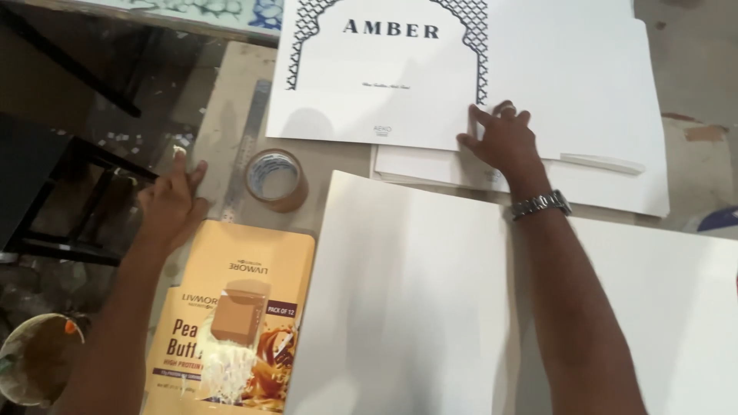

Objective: Manually sorting through and organizing large sheets of white paper in a manufacturing environment.

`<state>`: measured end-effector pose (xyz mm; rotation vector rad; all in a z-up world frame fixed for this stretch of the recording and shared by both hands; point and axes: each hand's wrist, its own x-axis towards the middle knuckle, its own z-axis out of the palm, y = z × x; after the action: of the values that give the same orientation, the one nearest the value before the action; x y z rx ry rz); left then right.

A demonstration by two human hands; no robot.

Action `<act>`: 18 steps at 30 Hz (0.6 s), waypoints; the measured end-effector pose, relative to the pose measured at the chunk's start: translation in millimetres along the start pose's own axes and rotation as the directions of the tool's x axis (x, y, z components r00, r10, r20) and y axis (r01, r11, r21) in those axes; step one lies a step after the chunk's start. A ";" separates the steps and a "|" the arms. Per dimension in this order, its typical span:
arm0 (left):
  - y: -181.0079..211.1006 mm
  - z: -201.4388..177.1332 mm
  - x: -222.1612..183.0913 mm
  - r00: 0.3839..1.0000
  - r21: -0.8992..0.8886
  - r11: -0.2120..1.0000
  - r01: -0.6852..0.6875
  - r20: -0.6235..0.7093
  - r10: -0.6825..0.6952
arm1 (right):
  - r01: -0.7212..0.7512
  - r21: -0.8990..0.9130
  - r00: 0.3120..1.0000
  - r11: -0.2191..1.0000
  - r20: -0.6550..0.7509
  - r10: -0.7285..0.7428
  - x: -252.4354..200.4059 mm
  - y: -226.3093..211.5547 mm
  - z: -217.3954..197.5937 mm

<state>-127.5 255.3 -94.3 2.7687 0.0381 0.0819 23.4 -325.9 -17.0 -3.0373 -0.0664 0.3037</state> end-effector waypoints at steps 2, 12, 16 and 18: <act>0.4 -2.6 -9.2 0.999 0.233 0.972 -0.024 -0.022 0.030 | -0.001 0.003 1.000 1.000 -0.011 0.001 0.8 3.0 0.0; 121.1 -69.6 -103.1 0.966 -0.226 0.949 -0.221 -0.186 0.181 | 0.115 -0.056 0.993 0.992 0.032 -0.113 27.3 33.8 2.6; 229.2 -74.1 -197.6 0.961 -0.823 0.500 0.270 0.264 -0.084 | 0.150 -0.007 0.984 0.989 0.103 -0.149 29.9 37.1 1.3; 255.7 -72.1 -217.1 0.945 -0.830 0.457 0.321 0.315 -0.092 | 0.130 0.043 0.988 0.991 0.078 -0.133 14.4 32.0 -15.8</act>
<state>-344.6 35.1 54.4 1.6729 0.2166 -0.2308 41.7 -358.3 -7.3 -2.9641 -0.2625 0.4110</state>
